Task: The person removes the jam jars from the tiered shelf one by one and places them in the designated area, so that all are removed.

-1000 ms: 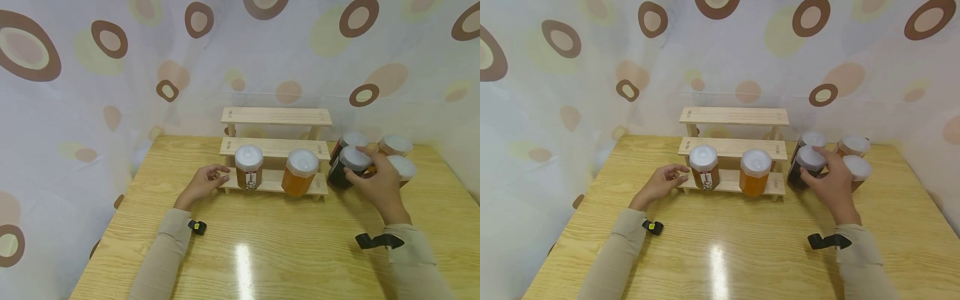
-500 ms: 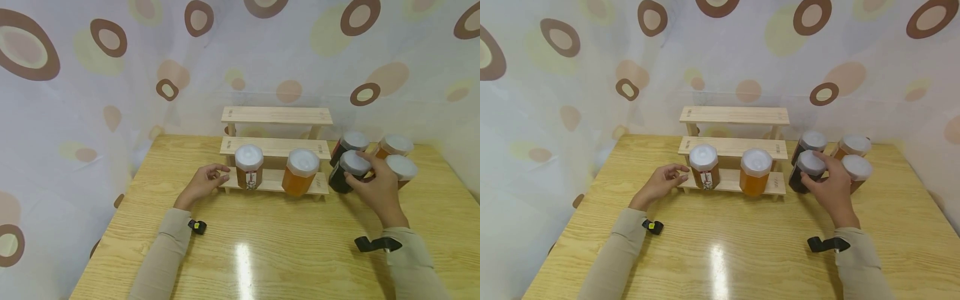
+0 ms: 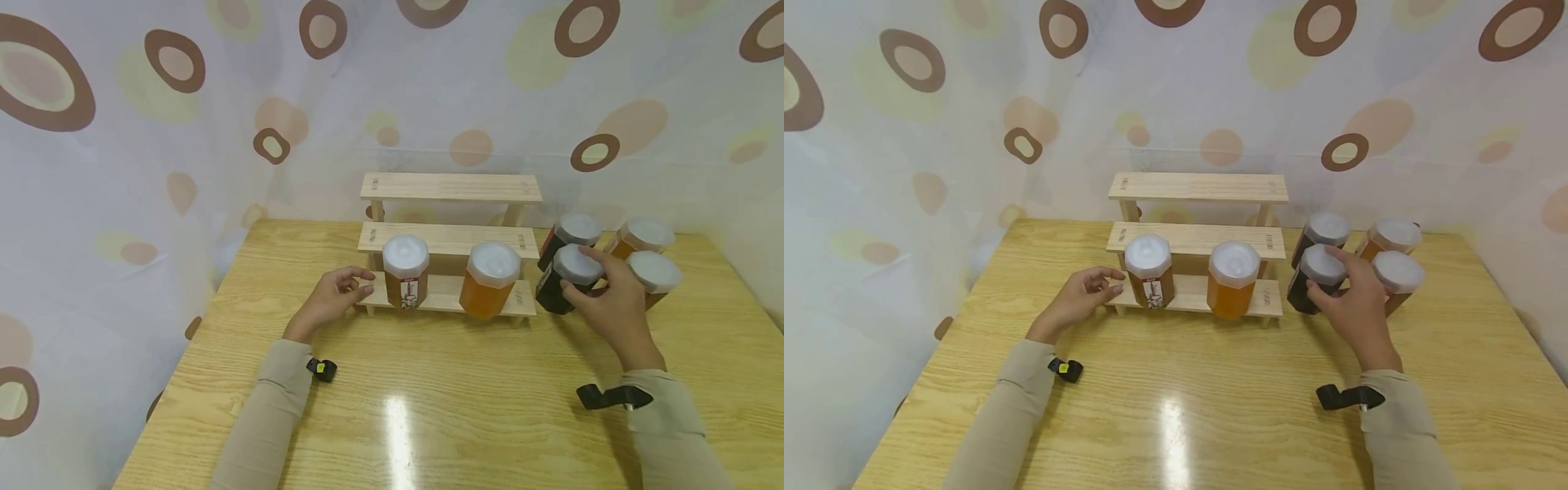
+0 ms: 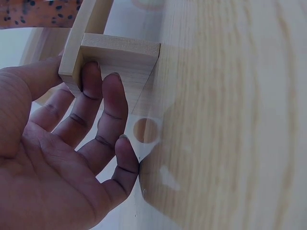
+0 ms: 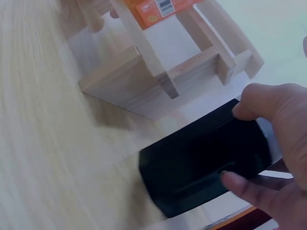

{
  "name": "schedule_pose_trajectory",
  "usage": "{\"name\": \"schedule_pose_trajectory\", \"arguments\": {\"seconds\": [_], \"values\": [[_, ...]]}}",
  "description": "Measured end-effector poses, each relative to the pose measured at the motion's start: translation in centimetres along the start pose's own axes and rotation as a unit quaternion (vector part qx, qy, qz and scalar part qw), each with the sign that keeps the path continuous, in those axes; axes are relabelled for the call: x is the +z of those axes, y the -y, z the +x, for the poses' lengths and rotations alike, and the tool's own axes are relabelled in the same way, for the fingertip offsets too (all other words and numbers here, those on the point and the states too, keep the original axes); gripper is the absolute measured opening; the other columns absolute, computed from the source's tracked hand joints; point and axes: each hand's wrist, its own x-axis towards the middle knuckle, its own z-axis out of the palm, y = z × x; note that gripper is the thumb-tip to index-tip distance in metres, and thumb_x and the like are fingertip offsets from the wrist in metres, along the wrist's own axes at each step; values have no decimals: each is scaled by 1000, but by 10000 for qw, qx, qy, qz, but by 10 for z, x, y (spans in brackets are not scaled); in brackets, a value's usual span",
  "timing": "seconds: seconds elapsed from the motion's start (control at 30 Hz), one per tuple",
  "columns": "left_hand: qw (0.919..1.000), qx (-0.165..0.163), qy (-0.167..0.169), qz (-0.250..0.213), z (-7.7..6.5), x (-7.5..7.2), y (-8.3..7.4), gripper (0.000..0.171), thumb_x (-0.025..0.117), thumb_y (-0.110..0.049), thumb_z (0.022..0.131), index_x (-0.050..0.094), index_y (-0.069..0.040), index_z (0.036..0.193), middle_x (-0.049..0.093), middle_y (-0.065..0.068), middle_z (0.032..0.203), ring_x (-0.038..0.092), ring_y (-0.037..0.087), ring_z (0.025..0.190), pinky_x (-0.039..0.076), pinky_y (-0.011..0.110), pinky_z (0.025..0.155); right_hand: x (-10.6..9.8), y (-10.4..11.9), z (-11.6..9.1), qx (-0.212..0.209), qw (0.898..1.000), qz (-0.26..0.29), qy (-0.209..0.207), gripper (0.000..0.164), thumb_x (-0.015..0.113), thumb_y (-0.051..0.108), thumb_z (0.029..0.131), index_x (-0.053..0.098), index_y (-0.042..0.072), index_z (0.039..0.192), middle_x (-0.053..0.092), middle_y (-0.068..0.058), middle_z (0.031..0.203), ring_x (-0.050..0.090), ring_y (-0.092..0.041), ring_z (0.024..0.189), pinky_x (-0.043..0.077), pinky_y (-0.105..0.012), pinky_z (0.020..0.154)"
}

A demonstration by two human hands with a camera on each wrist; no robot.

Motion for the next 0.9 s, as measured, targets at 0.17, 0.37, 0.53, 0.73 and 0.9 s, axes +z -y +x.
{"name": "schedule_pose_trajectory", "arguments": {"seconds": [0.17, 0.37, 0.53, 0.73, 0.9], "values": [[10000, -6, 68, -19, 0, 1, 2, 29, 70, -20, 102, 68, -5, 126, 55, 6, 80, 44, 17, 66, 40, 31, 64, -5, 1, -1, 145, 9993, -11, 345, 65, 81, 7, 84, 56, 0, 144, 56, -28, 120, 57, -32, 88, 36, -6, 64], [10000, -6, 23, 33, 0, 0, 5, 26, 69, -20, 102, 69, -8, 126, 58, 6, 82, 45, 17, 67, 41, 31, 65, -4, 1, 1, 56, 9994, -17, 335, 65, 81, 7, 84, 57, -1, 144, 58, -29, 120, 53, -33, 94, 36, -18, 70], [10000, -18, 33, -74, 1, 0, 4, 26, 70, -20, 102, 69, -9, 126, 57, 5, 83, 43, 16, 66, 39, 31, 64, -6, 0, 4, 42, 9994, -75, 326, 65, 82, 7, 84, 57, -1, 144, 58, -27, 117, 51, -33, 90, 35, -21, 68], [10000, 28, 19, -27, 3, -1, 4, 28, 70, -21, 102, 69, -7, 126, 57, 7, 84, 45, 16, 66, 40, 31, 65, -6, 4, 5, -8, 9995, -116, 288, 64, 80, 6, 84, 57, -1, 143, 58, -28, 118, 51, -35, 90, 35, -27, 69], [9999, 50, 31, -85, 4, -1, 7, 30, 70, -19, 102, 68, -3, 127, 59, 9, 85, 45, 14, 64, 41, 28, 62, -7, 5, 1, 65, 9989, -184, 415, 64, 78, 8, 87, 54, -2, 145, 56, -32, 127, 52, -39, 91, 35, -27, 69]]}}
